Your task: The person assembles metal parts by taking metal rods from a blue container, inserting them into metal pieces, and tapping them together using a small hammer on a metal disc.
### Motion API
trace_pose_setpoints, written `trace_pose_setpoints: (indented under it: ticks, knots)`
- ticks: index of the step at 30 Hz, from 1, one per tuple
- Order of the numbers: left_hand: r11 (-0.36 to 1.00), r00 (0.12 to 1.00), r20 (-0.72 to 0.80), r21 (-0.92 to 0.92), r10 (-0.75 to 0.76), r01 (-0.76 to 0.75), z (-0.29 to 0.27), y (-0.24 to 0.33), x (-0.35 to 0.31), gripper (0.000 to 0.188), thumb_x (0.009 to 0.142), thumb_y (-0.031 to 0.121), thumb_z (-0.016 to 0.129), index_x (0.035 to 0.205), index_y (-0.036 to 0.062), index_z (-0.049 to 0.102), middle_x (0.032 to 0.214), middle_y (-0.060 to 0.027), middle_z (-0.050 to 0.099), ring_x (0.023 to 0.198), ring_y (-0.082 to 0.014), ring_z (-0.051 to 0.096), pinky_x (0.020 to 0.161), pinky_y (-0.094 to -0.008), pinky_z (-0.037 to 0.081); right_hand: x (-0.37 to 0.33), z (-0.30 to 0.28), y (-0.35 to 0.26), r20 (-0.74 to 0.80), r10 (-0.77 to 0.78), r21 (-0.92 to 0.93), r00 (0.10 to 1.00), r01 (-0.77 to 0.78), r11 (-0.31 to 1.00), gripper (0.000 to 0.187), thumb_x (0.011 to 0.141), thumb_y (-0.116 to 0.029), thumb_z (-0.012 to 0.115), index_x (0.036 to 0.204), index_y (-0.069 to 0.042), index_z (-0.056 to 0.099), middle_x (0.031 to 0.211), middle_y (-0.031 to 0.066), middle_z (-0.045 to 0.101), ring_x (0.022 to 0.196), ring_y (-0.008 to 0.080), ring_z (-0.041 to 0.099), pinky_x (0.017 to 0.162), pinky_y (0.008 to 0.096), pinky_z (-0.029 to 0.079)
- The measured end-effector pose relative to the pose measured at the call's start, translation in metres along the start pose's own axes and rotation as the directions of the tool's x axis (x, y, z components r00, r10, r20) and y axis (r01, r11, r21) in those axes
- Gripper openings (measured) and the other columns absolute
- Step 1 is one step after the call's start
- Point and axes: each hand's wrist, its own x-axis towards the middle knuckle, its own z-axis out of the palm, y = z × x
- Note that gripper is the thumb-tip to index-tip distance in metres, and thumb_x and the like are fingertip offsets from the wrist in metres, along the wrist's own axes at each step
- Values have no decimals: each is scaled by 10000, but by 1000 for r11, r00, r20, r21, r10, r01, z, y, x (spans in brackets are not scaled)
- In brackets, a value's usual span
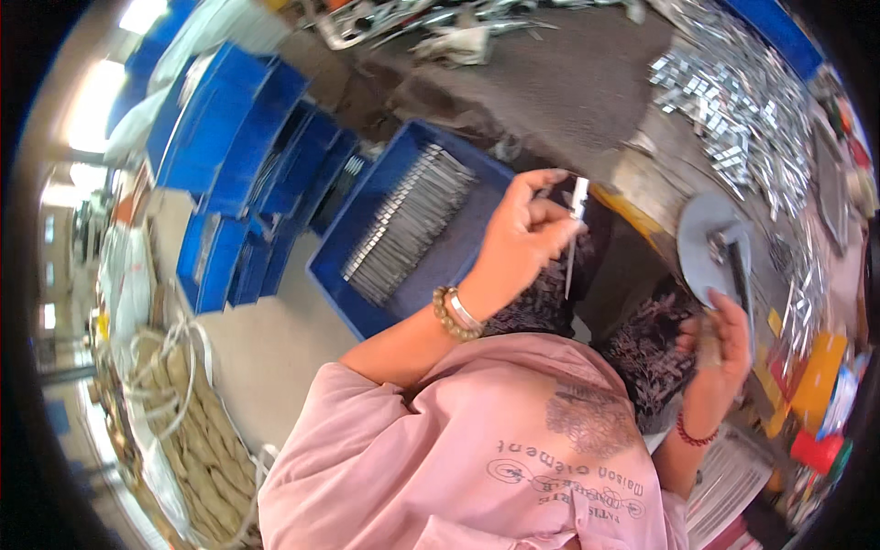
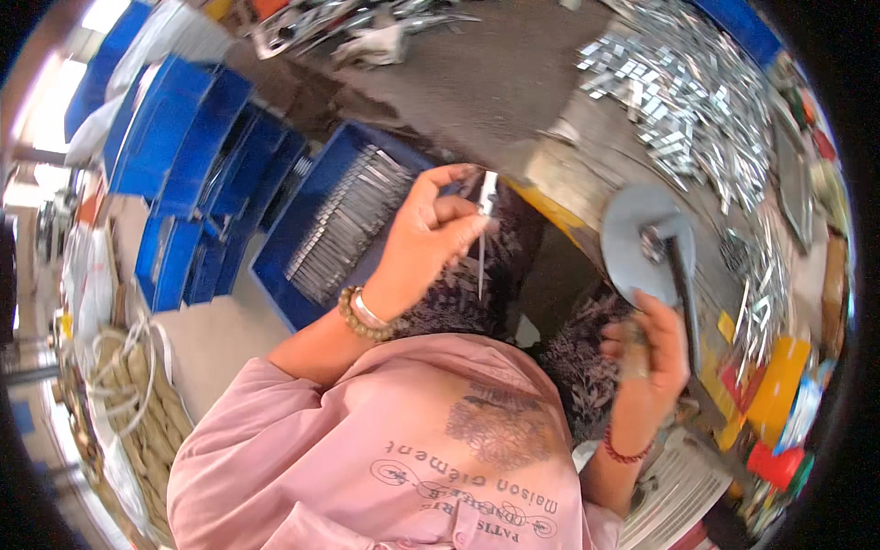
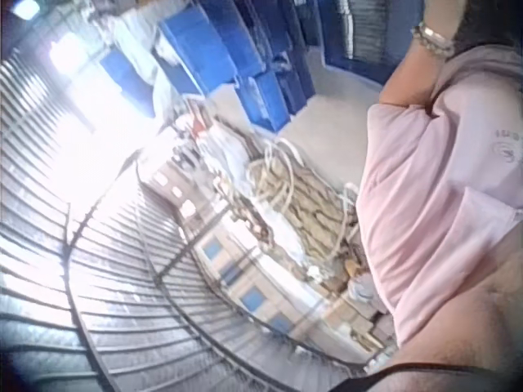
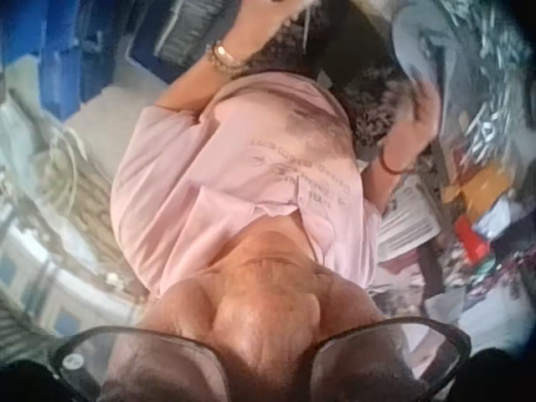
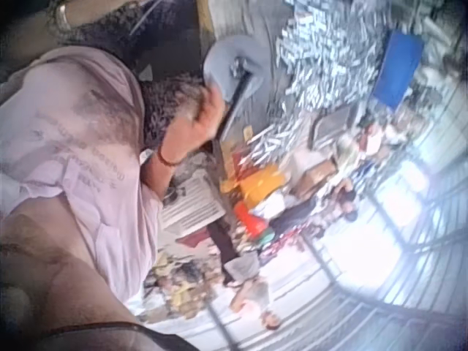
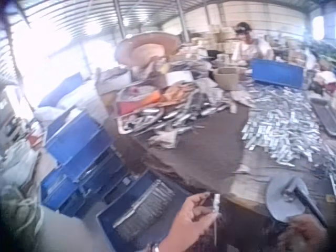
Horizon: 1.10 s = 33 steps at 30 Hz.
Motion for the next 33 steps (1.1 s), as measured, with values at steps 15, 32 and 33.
trace_pose_setpoints:
  ticks: [15,32,33]
  knots:
    - [939,512,-856,121,-65,322,-282,-187,-24,503,903,111,825,1345,22,602,992,-123,758,753,-173,686,649,-328,542,23,-18,23,-64,-11,102,998,17,995,363,1082,-50,564,1432,17,632,925,29,674,737,72,581,653,214,475]
    - [717,610,-522,688,597,-113,-176,-41,39,162,1047,163,721,1129,24,741,933,-49,718,828,-117,677,732,-283,528,19,-13,7,0,63,185,998,-62,981,310,1043,21,586,1337,0,682,995,52,726,778,76,646,684,224,525]
    - [715,628,-493,683,603,-150,-146,-12,48,162,1047,163,721,1129,24,741,933,-49,718,828,-117,677,732,-283,528,18,-15,8,11,82,199,997,-83,976,310,1043,21,587,1336,-5,684,1002,48,728,808,72,660,705,218,533]
